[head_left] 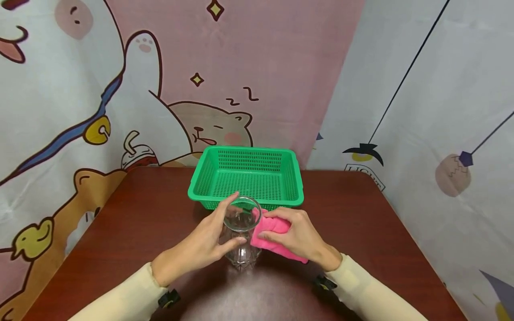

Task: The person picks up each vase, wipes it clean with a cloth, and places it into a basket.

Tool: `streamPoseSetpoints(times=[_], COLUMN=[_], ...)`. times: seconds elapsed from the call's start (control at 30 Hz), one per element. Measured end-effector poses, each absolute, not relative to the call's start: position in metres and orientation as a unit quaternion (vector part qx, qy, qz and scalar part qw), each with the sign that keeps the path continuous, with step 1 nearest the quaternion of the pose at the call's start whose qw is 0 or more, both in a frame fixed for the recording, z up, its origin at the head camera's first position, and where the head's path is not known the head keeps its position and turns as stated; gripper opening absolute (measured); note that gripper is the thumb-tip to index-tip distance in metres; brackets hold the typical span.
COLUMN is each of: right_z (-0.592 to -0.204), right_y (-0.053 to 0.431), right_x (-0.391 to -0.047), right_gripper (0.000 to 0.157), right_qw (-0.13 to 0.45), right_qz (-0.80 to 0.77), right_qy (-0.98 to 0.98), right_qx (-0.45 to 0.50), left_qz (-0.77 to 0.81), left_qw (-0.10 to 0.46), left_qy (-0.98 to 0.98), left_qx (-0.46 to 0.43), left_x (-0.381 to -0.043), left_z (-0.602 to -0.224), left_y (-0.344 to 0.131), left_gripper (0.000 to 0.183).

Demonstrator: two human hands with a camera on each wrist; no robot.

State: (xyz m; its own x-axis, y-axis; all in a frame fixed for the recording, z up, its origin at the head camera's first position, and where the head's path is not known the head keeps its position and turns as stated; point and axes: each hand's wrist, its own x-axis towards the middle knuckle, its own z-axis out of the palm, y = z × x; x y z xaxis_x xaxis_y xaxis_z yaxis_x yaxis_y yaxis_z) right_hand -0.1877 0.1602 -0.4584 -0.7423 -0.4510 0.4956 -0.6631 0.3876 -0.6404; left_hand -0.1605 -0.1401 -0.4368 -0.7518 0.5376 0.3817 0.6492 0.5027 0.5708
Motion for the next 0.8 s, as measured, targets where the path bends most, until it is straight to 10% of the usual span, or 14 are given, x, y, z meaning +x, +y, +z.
streamPoseSetpoints(times=[0.8], right_z=[-0.4534], right_y=[0.1632], right_x=[-0.1867], right_gripper=[0.043], right_qw=[0.067], right_qz=[0.539], right_qy=[-0.797], right_qx=[0.263], left_qz=[-0.364], left_qw=[0.073], left_qy=[-0.864], left_qx=[-0.342], left_x=[-0.1601], left_z=[-0.4346], left_y=[-0.1398], left_gripper=[0.112])
